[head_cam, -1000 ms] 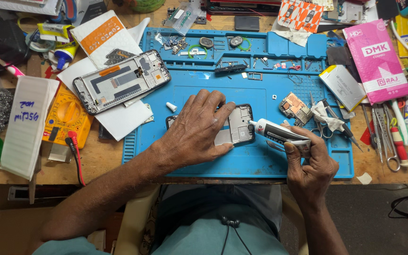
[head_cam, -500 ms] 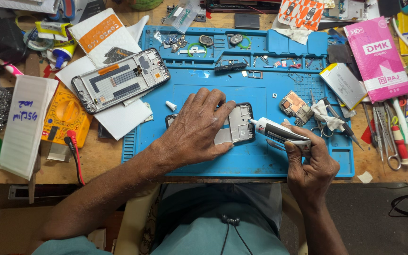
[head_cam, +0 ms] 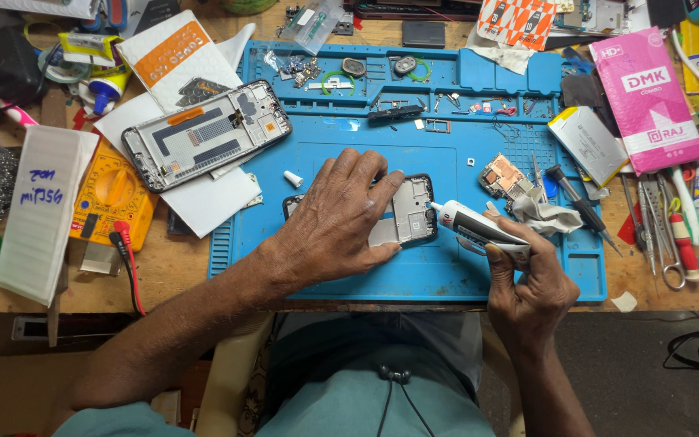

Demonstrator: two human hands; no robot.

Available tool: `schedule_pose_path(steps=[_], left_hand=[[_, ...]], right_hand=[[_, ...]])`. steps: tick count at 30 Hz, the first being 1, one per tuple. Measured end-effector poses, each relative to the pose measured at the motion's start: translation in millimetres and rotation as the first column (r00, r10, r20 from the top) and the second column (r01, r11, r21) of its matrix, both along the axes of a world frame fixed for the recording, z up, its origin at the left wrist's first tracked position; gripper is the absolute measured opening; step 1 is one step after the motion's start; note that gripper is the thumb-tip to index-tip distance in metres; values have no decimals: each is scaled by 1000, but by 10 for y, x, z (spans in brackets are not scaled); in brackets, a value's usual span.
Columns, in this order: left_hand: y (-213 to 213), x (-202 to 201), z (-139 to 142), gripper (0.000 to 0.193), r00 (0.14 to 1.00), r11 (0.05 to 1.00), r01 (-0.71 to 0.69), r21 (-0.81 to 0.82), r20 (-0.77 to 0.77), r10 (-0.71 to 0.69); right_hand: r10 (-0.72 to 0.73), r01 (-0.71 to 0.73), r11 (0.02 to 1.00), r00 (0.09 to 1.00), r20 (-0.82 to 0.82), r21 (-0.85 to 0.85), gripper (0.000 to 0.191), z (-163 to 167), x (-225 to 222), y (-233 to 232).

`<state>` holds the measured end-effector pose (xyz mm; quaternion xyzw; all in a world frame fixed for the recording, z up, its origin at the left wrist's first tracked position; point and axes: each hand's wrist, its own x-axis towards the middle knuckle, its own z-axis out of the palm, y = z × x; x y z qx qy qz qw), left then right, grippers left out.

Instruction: The person applies adhesive from a tube to the frame of a disassembled smartphone. They then use a small tool to spread the adhesive and place a small component into the frame. Finally, they position a circuit board into the phone frame.

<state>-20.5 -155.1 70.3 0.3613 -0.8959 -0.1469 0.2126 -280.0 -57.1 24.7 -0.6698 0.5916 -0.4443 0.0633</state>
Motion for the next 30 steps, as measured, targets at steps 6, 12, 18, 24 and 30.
schedule_pose_path(steps=[6,12,18,24,30], left_hand=[[25,16,30,82,1000,1000,-4,-9,-1,4],[31,22,30,83,1000,1000,-4,-24,6,5],[40,25,7,82,1000,1000,-7,-11,14,8],[32,28,-30,81,1000,1000,-10,-19,29,11],[35,41,-27,82,1000,1000,-10,-17,24,11]], right_hand=[[25,-26,999,1000,-3,-34,28,-26,8,21],[50,-50,998,999,-3,-42,29,-67,3,35],[35,-36,999,999,-21,-36,29,-88,-3,42],[59,-62,996,997,-41,-71,31,-92,32,46],[61,-69,994,994,-87,-87,30,-75,59,29]])
